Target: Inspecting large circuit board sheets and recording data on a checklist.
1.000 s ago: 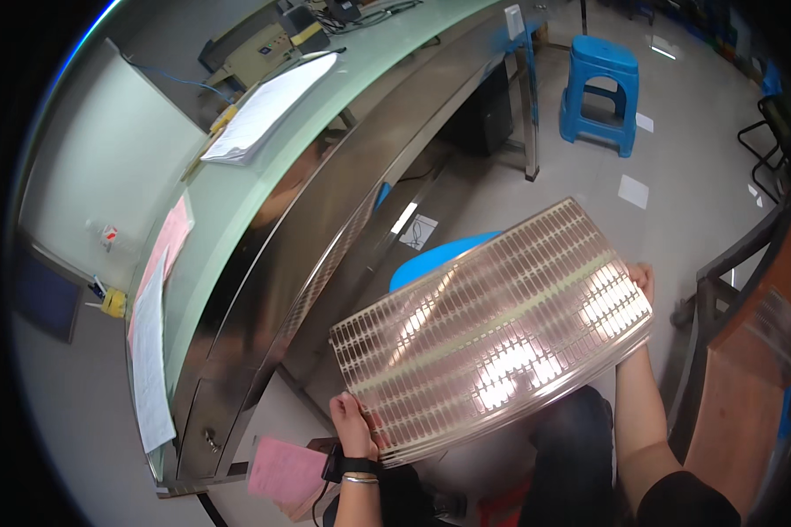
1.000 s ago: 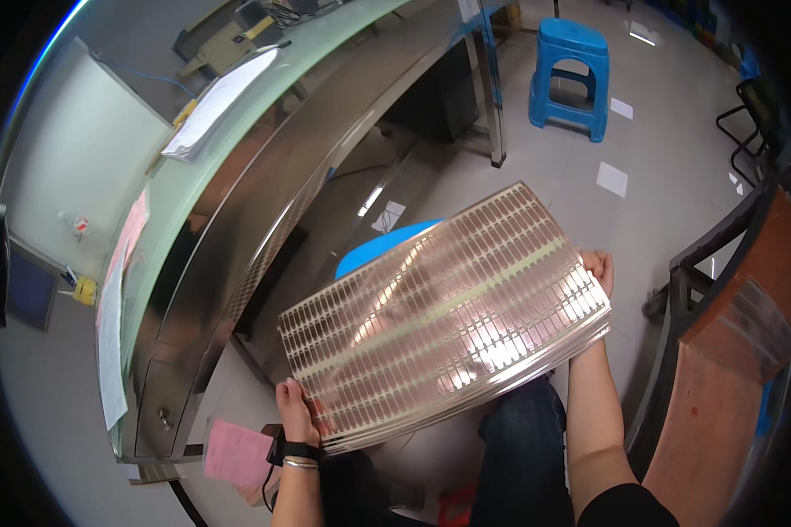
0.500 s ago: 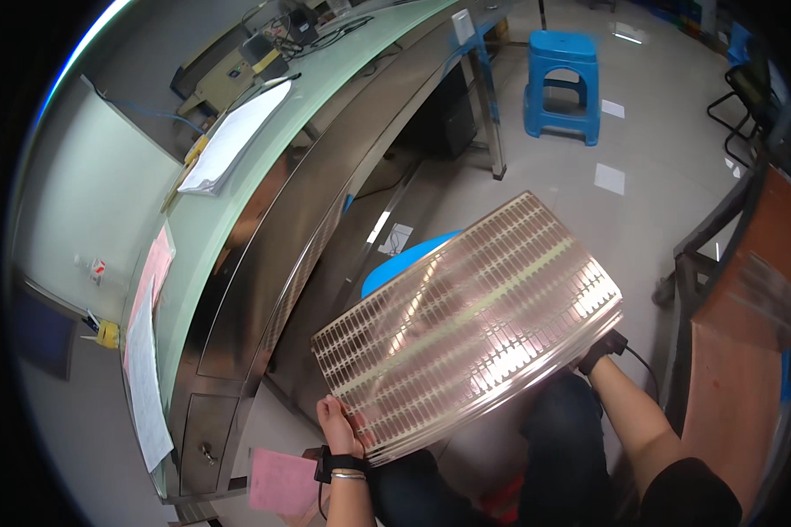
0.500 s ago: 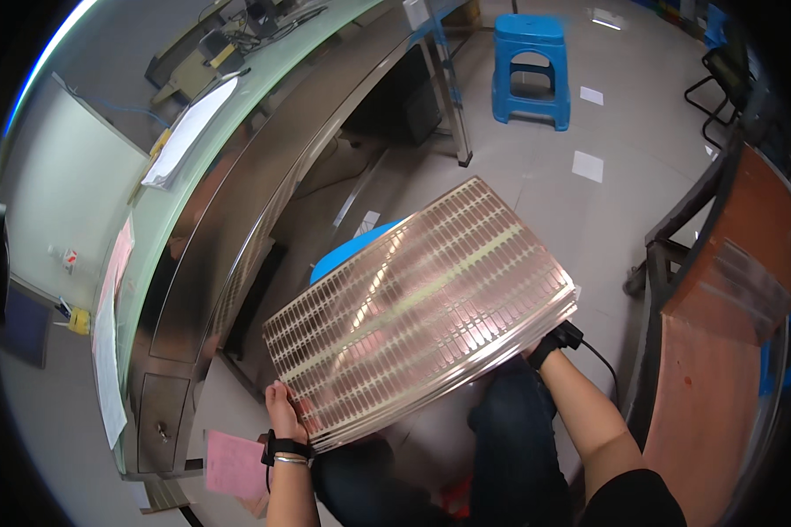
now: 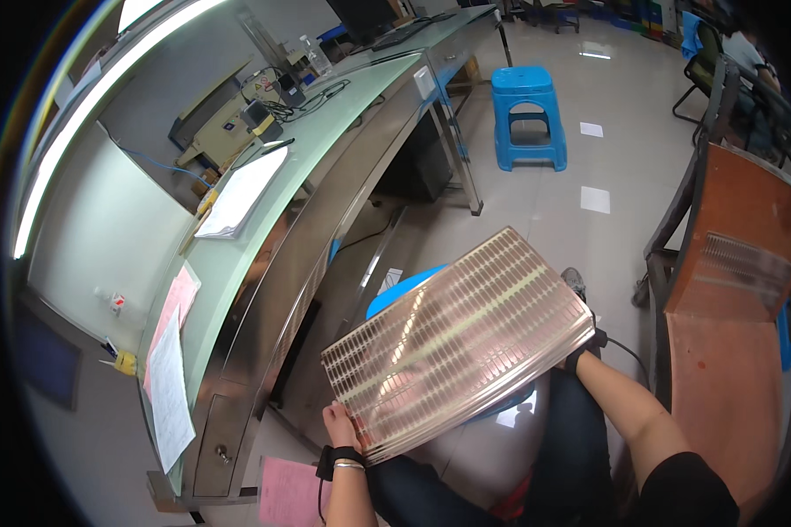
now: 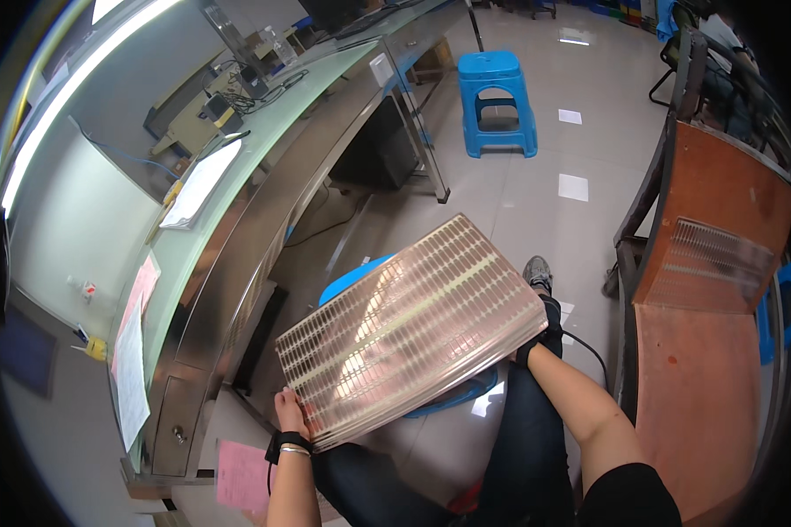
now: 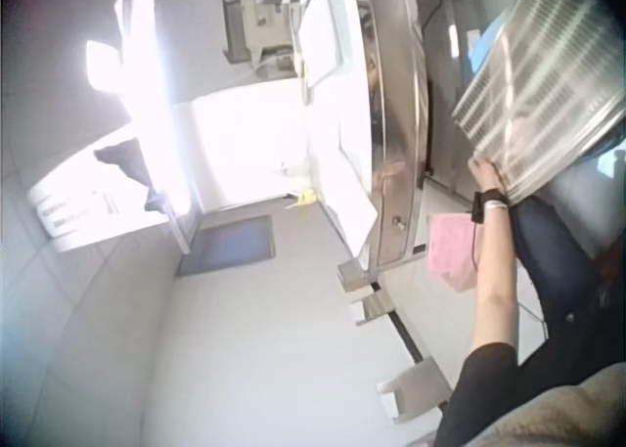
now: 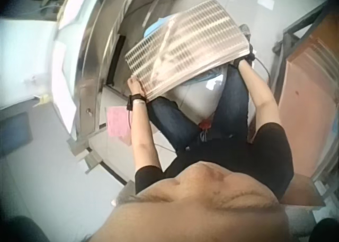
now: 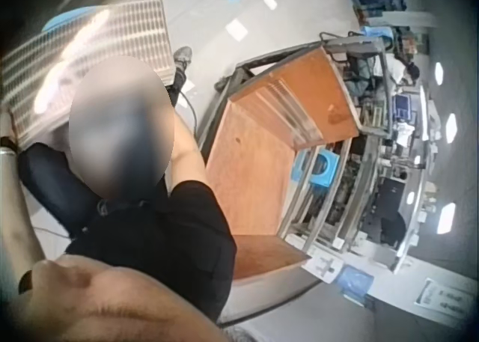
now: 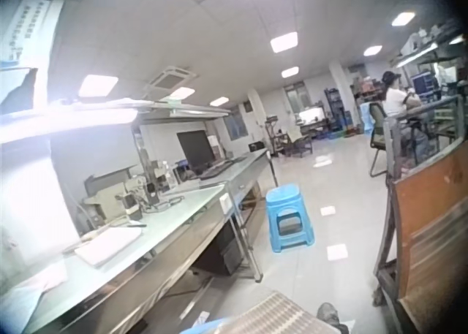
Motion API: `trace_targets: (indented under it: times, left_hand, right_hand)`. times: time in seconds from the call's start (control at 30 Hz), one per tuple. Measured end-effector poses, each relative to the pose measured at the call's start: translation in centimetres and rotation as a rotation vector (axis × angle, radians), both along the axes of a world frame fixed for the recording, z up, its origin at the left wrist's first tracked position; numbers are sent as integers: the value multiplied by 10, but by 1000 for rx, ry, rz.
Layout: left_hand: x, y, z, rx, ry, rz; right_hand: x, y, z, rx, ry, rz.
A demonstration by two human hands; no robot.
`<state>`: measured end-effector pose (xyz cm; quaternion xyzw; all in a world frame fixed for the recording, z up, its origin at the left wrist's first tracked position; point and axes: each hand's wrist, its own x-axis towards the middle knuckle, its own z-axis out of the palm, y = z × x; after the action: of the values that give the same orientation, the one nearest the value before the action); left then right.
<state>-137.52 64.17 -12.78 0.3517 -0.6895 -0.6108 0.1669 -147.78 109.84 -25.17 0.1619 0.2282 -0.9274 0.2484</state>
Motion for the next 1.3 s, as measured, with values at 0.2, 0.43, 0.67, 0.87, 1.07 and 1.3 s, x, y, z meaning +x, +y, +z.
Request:
trace_targets:
  times: [0.2,0.43,0.67,0.87,1.07,1.3]
  left_hand:
    - [0,18,4,94,-195,-79]
    - [30,56,18,241,-85,-255]
    - [63,58,64,6,19,-292]
    - [106,37,63,47,-62,-285]
    - [96,54,26,3,4,-344]
    - [81,85,36,-60,-108,-239]
  right_hand:
    - [82,4,27,218,25,-290]
    - [174,-11,27,562,109,-332]
    - [223,-20,79,1477,449,43]
    - [209,22,203,1173,872,898]
    - [170,80,258,1459,722,211]
    - [148,86,163,2164,912,-155]
